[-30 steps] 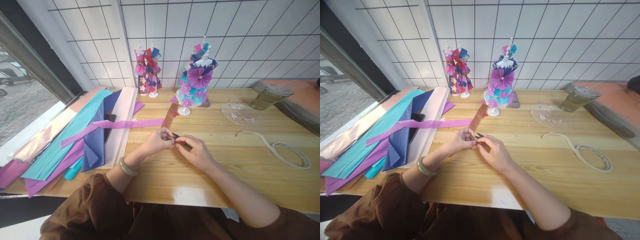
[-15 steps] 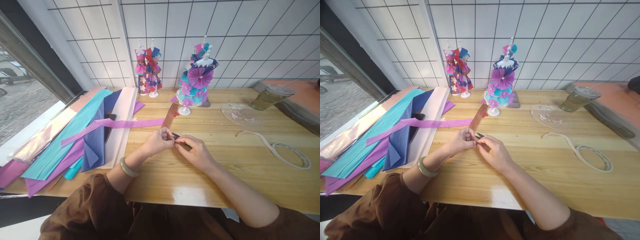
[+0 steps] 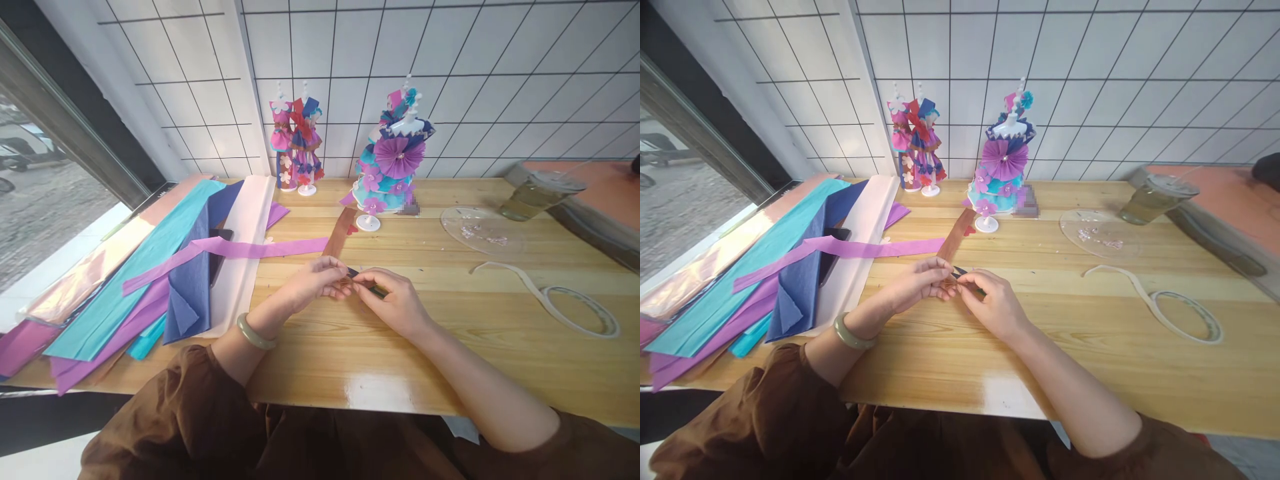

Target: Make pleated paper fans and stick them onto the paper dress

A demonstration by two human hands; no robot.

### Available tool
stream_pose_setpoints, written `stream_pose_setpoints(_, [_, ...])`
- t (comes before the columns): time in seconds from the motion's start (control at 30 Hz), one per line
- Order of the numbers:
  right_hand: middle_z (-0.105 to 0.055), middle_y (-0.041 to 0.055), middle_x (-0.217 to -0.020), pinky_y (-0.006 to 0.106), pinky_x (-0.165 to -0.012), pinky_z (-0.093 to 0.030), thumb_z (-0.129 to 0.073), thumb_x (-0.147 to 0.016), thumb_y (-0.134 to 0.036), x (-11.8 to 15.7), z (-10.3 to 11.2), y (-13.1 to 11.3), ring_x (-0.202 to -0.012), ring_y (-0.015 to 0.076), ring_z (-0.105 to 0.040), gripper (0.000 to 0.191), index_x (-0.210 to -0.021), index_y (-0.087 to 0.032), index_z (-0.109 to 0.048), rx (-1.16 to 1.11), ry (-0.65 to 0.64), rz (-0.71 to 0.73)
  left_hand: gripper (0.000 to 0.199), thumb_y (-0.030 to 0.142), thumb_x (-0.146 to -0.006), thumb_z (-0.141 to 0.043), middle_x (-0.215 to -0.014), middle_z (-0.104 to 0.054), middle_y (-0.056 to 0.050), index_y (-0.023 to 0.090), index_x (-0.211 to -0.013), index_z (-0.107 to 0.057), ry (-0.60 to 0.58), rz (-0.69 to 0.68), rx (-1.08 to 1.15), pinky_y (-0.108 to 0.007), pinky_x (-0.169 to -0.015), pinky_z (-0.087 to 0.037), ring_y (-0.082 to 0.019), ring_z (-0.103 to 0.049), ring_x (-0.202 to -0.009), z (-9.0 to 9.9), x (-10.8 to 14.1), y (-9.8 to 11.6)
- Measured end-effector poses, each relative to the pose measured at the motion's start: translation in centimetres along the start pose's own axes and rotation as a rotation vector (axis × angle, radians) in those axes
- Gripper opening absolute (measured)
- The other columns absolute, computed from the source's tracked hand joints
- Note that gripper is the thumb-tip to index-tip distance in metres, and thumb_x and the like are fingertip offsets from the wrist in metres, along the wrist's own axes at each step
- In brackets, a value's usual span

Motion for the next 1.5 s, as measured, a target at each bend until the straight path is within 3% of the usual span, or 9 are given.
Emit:
stream_pose_setpoints(0.23, [-0.067,0.0033,-0.083,0.030,-0.072,-0.049,-0.053,-0.078,-0.018,0.03,-0.20,-0.30,-0.077,0.0165,-0.062,0.010,-0.083,-0.022,-0.061,0.016,-0.004,0.052,0.023,0.021,-0.065,-0.069,-0.070,-0.063,-0.006,0.010,-0.079,-0.054,0.028,-0.012,-0.104,-0.025,-0.063,-0.047,-0.009,-0.059,-0.060,0.12,-0.37,-0.59])
stream_pose_setpoints(0.9, [-0.065,0.0023,-0.085,0.028,-0.070,-0.046,-0.052,-0.080,-0.018,0.01,-0.55,-0.54,-0.076,0.0147,-0.059,0.013,-0.089,-0.022,-0.061,0.015,-0.063,0.067,0.022,0.008,-0.060,-0.063,-0.062,-0.058,0.001,0.013,-0.076,-0.049,0.048,-0.140,-0.126,-0.022,-0.060,-0.042,-0.008,-0.056,-0.059,0.36,-0.68,-0.08])
stream_pose_setpoints(1.5, [-0.067,0.0028,-0.082,0.029,-0.068,-0.047,-0.051,-0.080,-0.019,0.03,-0.42,-0.12,-0.074,0.0158,-0.061,0.012,-0.084,-0.021,-0.062,0.065,-0.070,0.049,0.023,0.025,-0.070,-0.063,-0.070,-0.062,-0.005,0.013,-0.083,-0.050,0.023,-0.022,-0.150,-0.026,-0.063,-0.046,-0.011,-0.060,-0.063,0.28,-0.68,-0.64])
Point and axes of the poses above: each hand's wrist, its own x-axis away from the middle knuckle, its own z-axis out of the back of the hand, y = z × x, the point moved 6 cm from there along -x, towards the middle knuckle
